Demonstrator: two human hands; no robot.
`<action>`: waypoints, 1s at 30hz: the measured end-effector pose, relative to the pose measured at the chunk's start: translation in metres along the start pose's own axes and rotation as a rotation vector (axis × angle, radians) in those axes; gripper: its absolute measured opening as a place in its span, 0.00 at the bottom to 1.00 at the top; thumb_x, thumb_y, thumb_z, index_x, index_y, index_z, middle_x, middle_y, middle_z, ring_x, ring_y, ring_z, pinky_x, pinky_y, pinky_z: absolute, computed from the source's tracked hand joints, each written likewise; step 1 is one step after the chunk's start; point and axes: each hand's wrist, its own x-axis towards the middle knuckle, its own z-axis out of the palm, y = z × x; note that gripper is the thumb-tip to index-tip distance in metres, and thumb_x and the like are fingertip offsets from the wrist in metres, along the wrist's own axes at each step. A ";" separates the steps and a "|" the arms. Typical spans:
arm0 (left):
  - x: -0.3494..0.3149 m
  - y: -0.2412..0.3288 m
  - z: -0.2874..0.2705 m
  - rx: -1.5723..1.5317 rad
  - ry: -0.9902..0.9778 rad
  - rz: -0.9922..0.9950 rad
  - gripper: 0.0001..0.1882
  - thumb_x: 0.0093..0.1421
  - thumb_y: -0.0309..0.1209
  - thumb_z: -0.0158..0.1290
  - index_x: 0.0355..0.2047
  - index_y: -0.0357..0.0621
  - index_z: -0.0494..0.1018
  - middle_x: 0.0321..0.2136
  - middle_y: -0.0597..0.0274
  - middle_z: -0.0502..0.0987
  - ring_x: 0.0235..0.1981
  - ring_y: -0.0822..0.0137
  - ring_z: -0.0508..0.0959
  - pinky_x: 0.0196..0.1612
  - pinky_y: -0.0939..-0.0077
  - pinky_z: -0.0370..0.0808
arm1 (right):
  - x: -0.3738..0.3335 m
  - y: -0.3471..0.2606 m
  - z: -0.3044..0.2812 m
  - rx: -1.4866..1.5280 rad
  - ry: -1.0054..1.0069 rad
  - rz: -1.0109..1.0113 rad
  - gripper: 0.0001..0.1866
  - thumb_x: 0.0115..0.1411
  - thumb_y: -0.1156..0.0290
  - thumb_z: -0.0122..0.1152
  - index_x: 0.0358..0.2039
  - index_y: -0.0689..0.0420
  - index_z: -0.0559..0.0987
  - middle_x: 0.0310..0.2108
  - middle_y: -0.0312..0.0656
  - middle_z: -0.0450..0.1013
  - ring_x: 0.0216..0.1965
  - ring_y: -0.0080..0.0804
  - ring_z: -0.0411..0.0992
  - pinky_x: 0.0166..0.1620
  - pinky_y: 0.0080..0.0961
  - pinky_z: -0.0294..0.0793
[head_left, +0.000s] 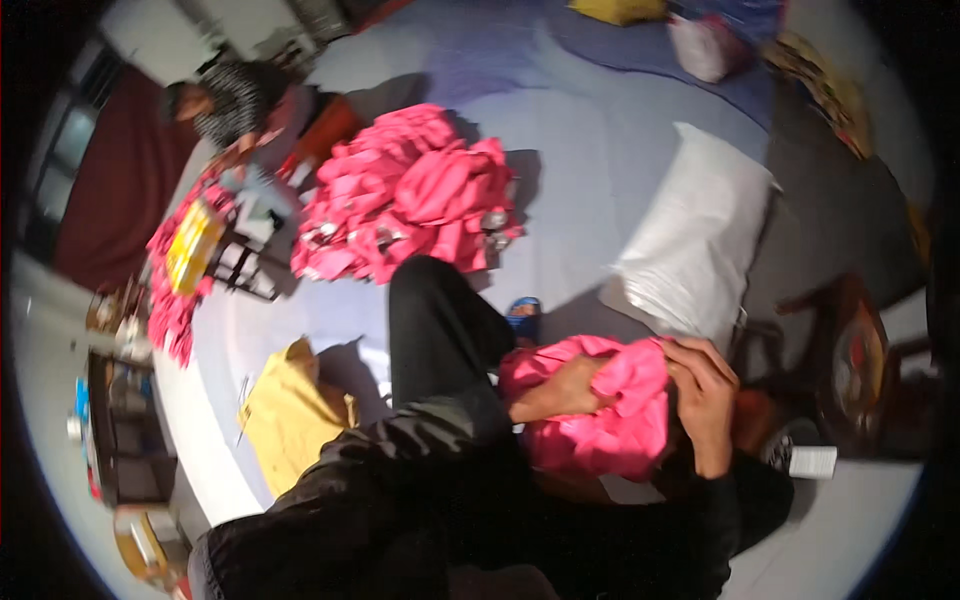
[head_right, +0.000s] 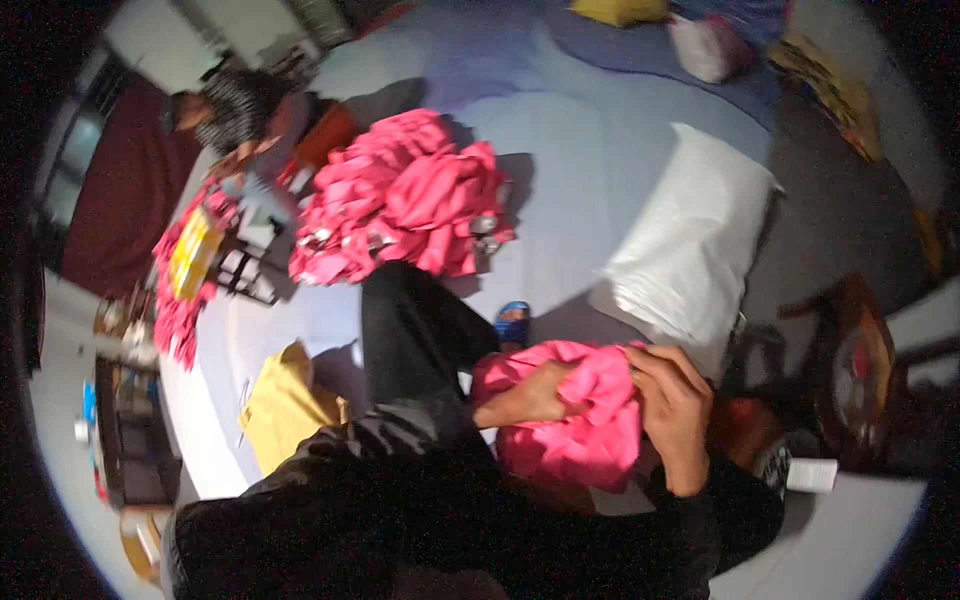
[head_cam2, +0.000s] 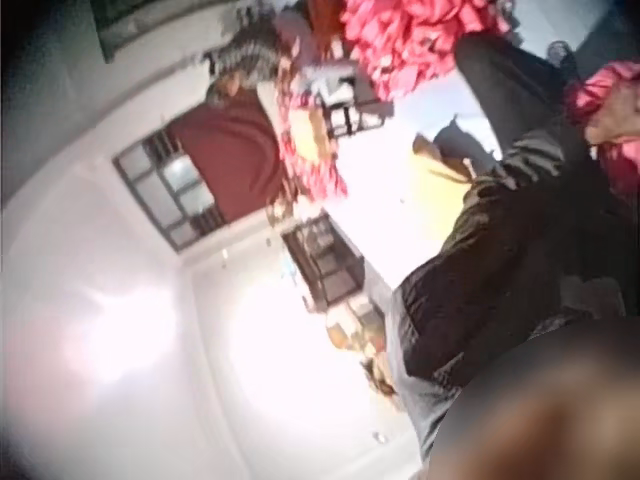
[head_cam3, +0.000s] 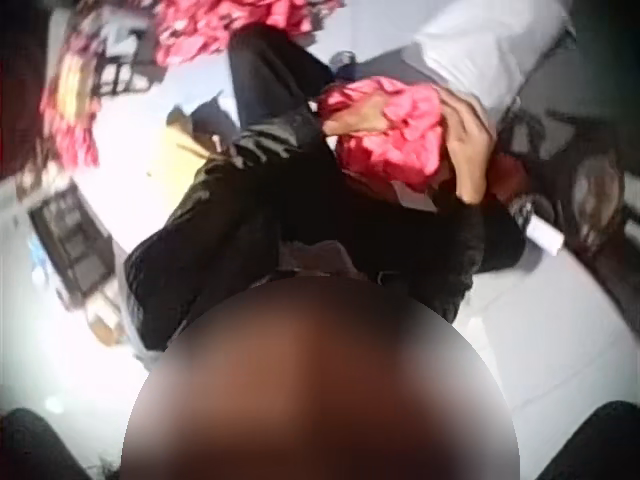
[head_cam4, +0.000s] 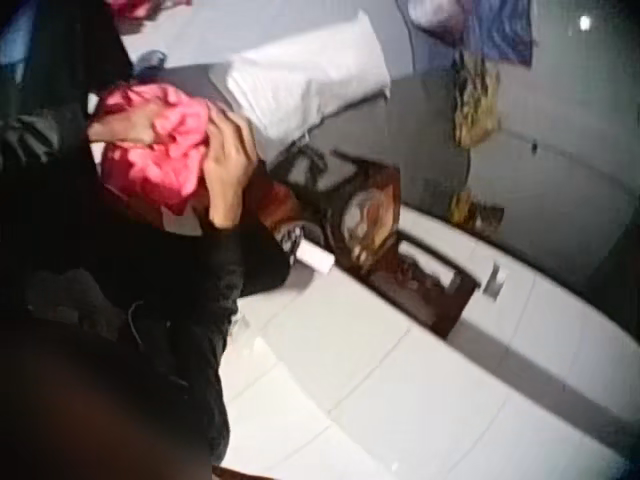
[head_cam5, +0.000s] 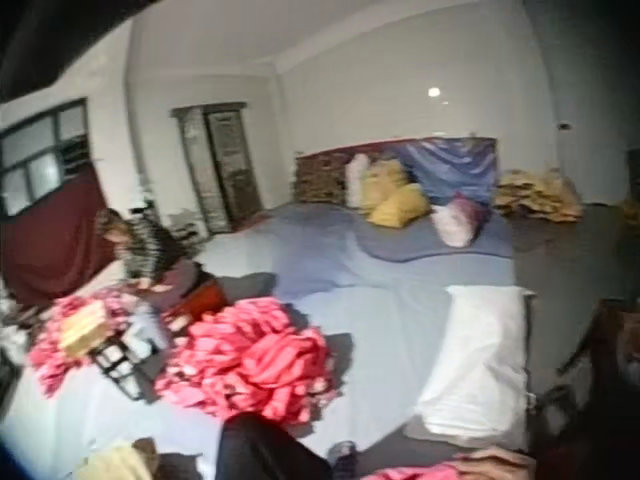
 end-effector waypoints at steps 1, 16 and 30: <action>-0.001 0.007 -0.006 0.024 0.043 -0.019 0.18 0.50 0.24 0.63 0.42 0.35 0.75 0.38 0.46 0.81 0.42 0.64 0.82 0.44 0.70 0.77 | 0.000 -0.002 0.000 -0.036 -0.010 0.012 0.14 0.53 0.88 0.59 0.40 0.65 0.80 0.36 0.47 0.76 0.37 0.38 0.77 0.41 0.26 0.75; -0.009 -0.004 -0.007 0.237 0.104 -0.114 0.22 0.45 0.33 0.63 0.40 0.35 0.75 0.29 0.40 0.79 0.32 0.42 0.80 0.34 0.53 0.76 | 0.004 0.015 0.017 -0.057 -0.087 0.065 0.08 0.57 0.84 0.54 0.39 0.65 0.75 0.38 0.49 0.72 0.40 0.46 0.73 0.47 0.34 0.72; 0.001 -0.002 -0.025 0.302 0.006 -0.091 0.29 0.42 0.36 0.63 0.44 0.33 0.75 0.25 0.40 0.78 0.30 0.41 0.80 0.33 0.52 0.76 | -0.005 0.017 0.003 -0.238 -0.155 0.155 0.05 0.62 0.78 0.53 0.38 0.65 0.72 0.31 0.52 0.71 0.33 0.46 0.72 0.39 0.36 0.72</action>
